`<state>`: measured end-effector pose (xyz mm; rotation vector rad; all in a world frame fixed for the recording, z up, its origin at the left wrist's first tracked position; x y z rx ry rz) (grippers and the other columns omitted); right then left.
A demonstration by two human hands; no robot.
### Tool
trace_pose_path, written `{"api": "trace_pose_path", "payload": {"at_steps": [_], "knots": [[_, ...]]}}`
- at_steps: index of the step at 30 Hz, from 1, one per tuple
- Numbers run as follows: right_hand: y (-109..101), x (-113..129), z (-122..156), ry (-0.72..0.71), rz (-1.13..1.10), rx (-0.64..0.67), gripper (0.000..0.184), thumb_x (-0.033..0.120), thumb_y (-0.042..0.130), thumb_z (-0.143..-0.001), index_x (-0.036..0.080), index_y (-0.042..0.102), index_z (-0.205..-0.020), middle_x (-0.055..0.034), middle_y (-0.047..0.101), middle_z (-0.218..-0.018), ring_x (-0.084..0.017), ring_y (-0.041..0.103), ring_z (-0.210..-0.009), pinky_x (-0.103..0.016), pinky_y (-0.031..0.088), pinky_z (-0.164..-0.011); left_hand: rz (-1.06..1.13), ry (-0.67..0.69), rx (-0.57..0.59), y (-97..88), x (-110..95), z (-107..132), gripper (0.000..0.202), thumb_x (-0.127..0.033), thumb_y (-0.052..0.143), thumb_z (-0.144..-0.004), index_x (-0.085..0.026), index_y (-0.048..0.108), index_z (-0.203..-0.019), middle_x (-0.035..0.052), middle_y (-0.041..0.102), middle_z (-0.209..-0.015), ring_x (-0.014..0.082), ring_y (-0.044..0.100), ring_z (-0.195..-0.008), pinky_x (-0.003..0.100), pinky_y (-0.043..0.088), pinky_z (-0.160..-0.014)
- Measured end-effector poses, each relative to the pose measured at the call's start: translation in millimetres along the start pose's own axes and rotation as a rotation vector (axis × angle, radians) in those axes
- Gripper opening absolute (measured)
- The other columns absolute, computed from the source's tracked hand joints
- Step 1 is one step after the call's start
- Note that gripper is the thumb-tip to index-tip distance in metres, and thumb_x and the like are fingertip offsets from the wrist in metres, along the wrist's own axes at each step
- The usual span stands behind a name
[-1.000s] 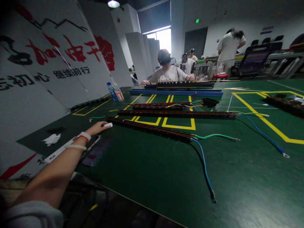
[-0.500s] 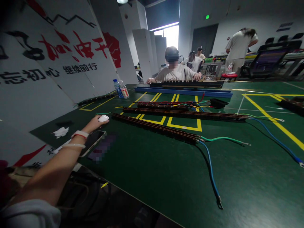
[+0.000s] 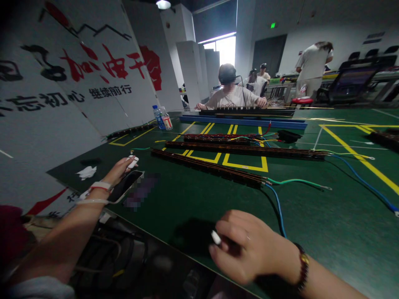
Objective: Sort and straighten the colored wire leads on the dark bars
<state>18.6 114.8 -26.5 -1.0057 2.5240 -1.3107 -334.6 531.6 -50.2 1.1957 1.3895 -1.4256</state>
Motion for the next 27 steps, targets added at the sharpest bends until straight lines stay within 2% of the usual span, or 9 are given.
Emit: {"api": "trace_pose_path", "payload": {"at_steps": [2, 3, 6, 8, 12, 16, 21, 27], "knots": [[17, -11, -26, -0.131, 0.007, 0.101, 0.023, 0.018, 0.050, -0.090, 0.028, 0.057, -0.109, -0.0033, 0.059, -0.085, -0.013, 0.053, -0.071, -0.027, 0.044, -0.061, -0.005, 0.005, -0.013, -2.7, 1, 5, 0.048, -0.052, 0.070, -0.066, -0.014, 0.060, -0.093, 0.0027, 0.063, -0.075, 0.0092, 0.056, -0.065, 0.015, 0.037, -0.052], [26, -16, -40, -0.132, -0.006, 0.099, 0.026, 0.017, 0.049, -0.090, 0.026, 0.056, -0.113, -0.0048, 0.058, -0.090, -0.014, 0.054, -0.075, -0.027, 0.045, -0.064, 0.004, 0.005, -0.003, -3.7, 2, 7, 0.049, -0.054, 0.068, -0.067, -0.014, 0.059, -0.094, 0.0029, 0.063, -0.075, 0.0092, 0.055, -0.063, 0.015, 0.036, -0.051], [58, -28, -88, 0.027, -0.229, 0.133, 0.031, 0.014, 0.047, -0.088, 0.021, 0.054, -0.118, -0.0066, 0.057, -0.102, -0.013, 0.055, -0.088, -0.026, 0.047, -0.075, 0.056, 0.019, 0.060, -6.4, 5, 10, 0.049, -0.055, 0.060, -0.071, -0.013, 0.058, -0.096, 0.0043, 0.064, -0.076, 0.0075, 0.047, -0.052, 0.018, 0.030, -0.045], [83, -36, -122, 0.166, -0.375, 0.045, 0.027, 0.014, 0.050, -0.087, 0.019, 0.058, -0.112, -0.0047, 0.060, -0.099, -0.012, 0.056, -0.086, -0.026, 0.046, -0.079, 0.052, 0.051, 0.077, -8.8, 8, 8, 0.048, -0.050, 0.064, -0.067, -0.013, 0.056, -0.097, 0.0047, 0.066, -0.081, 0.0074, 0.047, -0.052, 0.018, 0.030, -0.046], [141, -54, -189, 0.347, -0.531, -0.073, 0.022, 0.019, 0.053, -0.087, 0.018, 0.064, -0.106, -0.0022, 0.064, -0.089, -0.012, 0.056, -0.077, -0.025, 0.044, -0.073, -0.090, 0.161, 0.014, -13.4, 14, 7, 0.057, -0.040, 0.079, -0.051, -0.016, 0.052, -0.095, 0.0039, 0.065, -0.090, 0.0133, 0.059, -0.074, 0.022, 0.044, -0.065], [193, -64, -243, 0.439, -0.616, -0.127, 0.022, 0.016, 0.052, -0.085, 0.018, 0.064, -0.104, 0.0009, 0.063, -0.082, -0.010, 0.055, -0.073, -0.022, 0.042, -0.072, -0.089, 0.252, 0.047, -10.6, 15, 15, 0.064, -0.041, 0.080, -0.050, -0.017, 0.046, -0.099, 0.0076, 0.066, -0.097, 0.0188, 0.063, -0.090, 0.034, 0.047, -0.085], [236, -61, -287, 0.554, -0.660, -0.181, 0.021, 0.017, 0.052, -0.084, 0.020, 0.058, -0.104, 0.0036, 0.059, -0.077, -0.010, 0.054, -0.074, -0.021, 0.042, -0.072, -0.136, 0.281, 0.104, -6.7, 9, 29, 0.066, -0.039, 0.079, -0.055, -0.018, 0.044, -0.107, 0.0107, 0.065, -0.106, 0.0197, 0.064, -0.095, 0.037, 0.047, -0.091], [261, -54, -308, 0.574, -0.646, -0.167, 0.016, 0.018, 0.051, -0.085, 0.021, 0.055, -0.100, 0.0029, 0.057, -0.078, -0.011, 0.053, -0.076, -0.021, 0.041, -0.072, -0.188, 0.283, 0.091, -13.7, 8, 31, 0.066, -0.039, 0.077, -0.056, -0.017, 0.045, -0.109, 0.0103, 0.066, -0.102, 0.0207, 0.065, -0.093, 0.036, 0.047, -0.089]]}}
Point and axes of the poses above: each hand's wrist, its own z-axis away from the middle knuckle, its own y-axis out of the palm, x = y × z, the point moved 2 cm from there along -z, towards the middle knuckle
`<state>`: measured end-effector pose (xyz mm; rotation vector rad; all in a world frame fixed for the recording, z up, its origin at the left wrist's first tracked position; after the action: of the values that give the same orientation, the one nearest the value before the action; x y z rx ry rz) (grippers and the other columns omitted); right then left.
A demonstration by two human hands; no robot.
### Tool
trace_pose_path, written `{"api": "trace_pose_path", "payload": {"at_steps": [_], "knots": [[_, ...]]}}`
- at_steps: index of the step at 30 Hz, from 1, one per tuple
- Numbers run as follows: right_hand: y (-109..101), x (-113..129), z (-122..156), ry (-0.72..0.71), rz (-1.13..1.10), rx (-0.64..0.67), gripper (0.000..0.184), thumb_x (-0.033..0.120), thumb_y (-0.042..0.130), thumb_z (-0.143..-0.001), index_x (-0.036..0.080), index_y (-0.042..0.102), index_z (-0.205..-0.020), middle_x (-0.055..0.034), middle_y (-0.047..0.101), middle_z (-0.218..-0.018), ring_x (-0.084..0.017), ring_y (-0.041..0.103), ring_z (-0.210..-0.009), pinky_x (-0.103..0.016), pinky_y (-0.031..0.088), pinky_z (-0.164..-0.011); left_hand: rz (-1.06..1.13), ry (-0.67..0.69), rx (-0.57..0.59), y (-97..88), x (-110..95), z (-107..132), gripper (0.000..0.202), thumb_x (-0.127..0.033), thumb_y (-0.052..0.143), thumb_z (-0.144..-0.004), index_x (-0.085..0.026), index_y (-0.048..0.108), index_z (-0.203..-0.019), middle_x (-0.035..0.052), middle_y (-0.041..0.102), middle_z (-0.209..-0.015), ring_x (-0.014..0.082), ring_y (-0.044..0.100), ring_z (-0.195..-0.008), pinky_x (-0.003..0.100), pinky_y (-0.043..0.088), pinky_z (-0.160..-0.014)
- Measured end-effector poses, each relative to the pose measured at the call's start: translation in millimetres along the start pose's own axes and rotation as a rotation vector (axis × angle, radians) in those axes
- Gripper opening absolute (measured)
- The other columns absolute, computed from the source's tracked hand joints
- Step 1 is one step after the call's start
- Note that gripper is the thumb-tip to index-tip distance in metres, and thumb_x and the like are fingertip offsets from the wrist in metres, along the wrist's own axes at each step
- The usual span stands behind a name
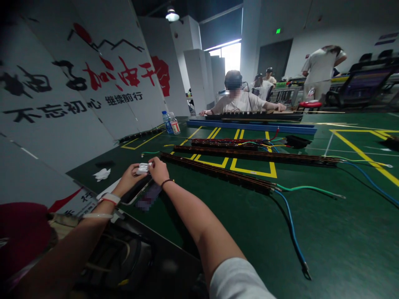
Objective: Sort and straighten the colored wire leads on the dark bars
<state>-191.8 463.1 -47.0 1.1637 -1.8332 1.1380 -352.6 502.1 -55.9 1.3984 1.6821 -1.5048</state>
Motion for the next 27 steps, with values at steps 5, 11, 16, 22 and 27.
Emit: {"api": "trace_pose_path", "payload": {"at_steps": [5, 11, 16, 22, 27], "knots": [[13, 4, 4, -0.059, 0.098, 0.052, 0.018, 0.016, 0.050, -0.085, 0.021, 0.054, -0.102, 0.0010, 0.058, -0.082, -0.013, 0.054, -0.079, -0.022, 0.041, -0.074, -0.054, 0.023, -0.024, -1.4, 0, 1, 0.062, -0.038, 0.075, -0.055, -0.017, 0.046, -0.106, 0.0089, 0.066, -0.099, 0.0209, 0.064, -0.093, 0.035, 0.047, -0.088], [-3, 6, 13, -0.225, 0.475, 0.166, 0.023, 0.029, 0.048, -0.090, 0.019, 0.062, -0.105, -0.0085, 0.053, -0.105, -0.018, 0.051, -0.095, -0.029, 0.040, -0.085, -0.085, 0.018, 0.040, -2.9, 0, 5, 0.063, -0.039, 0.075, -0.057, -0.019, 0.046, -0.109, 0.0080, 0.067, -0.098, 0.0206, 0.064, -0.093, 0.033, 0.048, -0.088], [-38, 7, 20, -0.344, 0.673, 0.275, 0.033, 0.023, 0.047, -0.088, 0.025, 0.058, -0.119, -0.0080, 0.051, -0.109, -0.022, 0.048, -0.101, -0.036, 0.039, -0.089, -0.015, 0.004, -0.004, -3.5, 1, -3, 0.072, -0.040, 0.078, -0.053, -0.020, 0.044, -0.113, 0.0076, 0.067, -0.096, 0.0198, 0.066, -0.089, 0.034, 0.049, -0.087], [-64, 22, 30, -0.381, 0.666, 0.277, 0.035, 0.022, 0.047, -0.088, 0.023, 0.056, -0.122, -0.0086, 0.050, -0.113, -0.021, 0.050, -0.099, -0.035, 0.040, -0.089, -0.070, 0.006, 0.017, -3.3, -5, -12, 0.072, -0.042, 0.076, -0.057, -0.020, 0.043, -0.118, 0.0074, 0.067, -0.096, 0.0187, 0.066, -0.084, 0.033, 0.050, -0.084], [-126, 42, 87, -0.537, 0.584, 0.313, 0.032, 0.024, 0.051, -0.089, 0.022, 0.056, -0.121, -0.0086, 0.051, -0.113, -0.020, 0.049, -0.104, -0.035, 0.039, -0.092, -0.388, 0.010, -0.037, -9.3, -18, -12, 0.057, -0.044, 0.072, -0.060, -0.023, 0.055, -0.110, 0.0085, 0.064, -0.104, 0.0248, 0.063, -0.093, 0.034, 0.048, -0.084]]}}
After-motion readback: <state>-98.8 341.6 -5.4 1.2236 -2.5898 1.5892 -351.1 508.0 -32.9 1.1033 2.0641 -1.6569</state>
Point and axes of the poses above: each hand's wrist, its own z-axis away from the middle knuckle, its own y-axis out of the palm, x = y × z, the point moved 2 cm from there along -z, towards the middle knuckle
